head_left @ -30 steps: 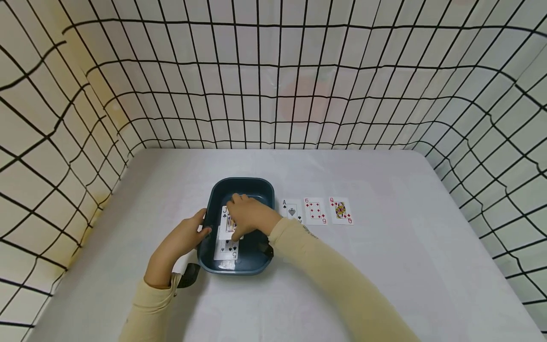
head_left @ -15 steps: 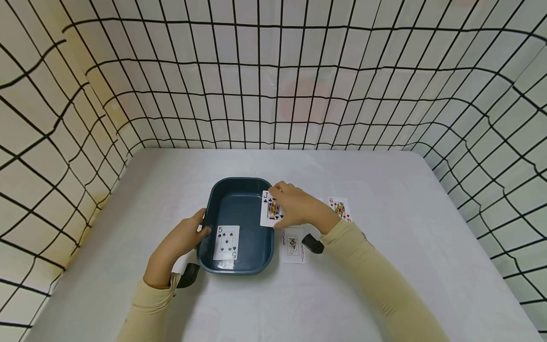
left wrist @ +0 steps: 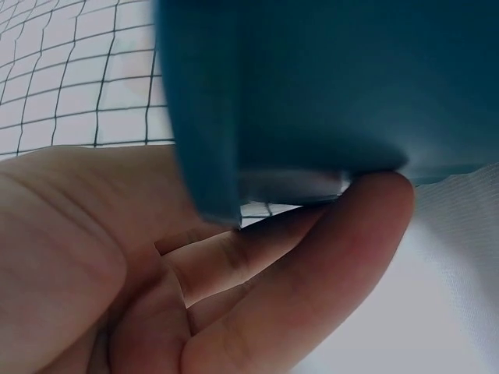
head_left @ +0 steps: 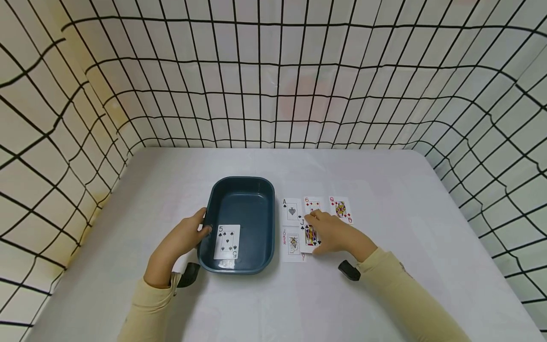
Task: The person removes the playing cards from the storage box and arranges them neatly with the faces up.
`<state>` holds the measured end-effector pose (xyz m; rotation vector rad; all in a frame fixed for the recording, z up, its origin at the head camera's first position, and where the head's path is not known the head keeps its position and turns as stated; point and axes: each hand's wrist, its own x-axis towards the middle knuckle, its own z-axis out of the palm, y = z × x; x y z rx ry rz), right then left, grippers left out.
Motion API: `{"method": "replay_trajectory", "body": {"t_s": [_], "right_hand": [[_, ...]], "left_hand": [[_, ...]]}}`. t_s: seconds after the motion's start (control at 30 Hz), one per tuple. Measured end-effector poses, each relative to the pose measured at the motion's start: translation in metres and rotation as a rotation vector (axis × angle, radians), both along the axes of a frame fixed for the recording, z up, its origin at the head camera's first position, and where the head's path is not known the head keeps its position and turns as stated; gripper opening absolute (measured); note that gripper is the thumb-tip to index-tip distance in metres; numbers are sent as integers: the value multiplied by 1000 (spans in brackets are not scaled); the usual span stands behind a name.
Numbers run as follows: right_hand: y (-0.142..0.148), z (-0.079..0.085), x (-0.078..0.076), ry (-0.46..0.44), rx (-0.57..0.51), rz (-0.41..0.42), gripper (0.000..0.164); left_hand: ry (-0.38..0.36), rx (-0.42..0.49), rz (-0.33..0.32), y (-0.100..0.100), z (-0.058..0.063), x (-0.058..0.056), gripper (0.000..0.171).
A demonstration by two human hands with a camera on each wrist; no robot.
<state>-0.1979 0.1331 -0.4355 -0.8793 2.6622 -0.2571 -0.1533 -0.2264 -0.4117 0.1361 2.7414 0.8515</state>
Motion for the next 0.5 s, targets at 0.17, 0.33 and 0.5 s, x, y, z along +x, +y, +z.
{"method": "replay_trajectory", "body": {"t_s": [0.17, 0.33, 0.5], "right_hand": [[17, -10, 13, -19, 2, -25, 87], [24, -12, 19, -21, -25, -49, 87], [25, -11, 21, -26, -41, -50, 87]], "left_hand": [[-5, 13, 2, 1, 1, 0, 53], [-5, 8, 4, 2, 3, 1, 53], [-19, 2, 10, 3, 4, 1, 53]]}}
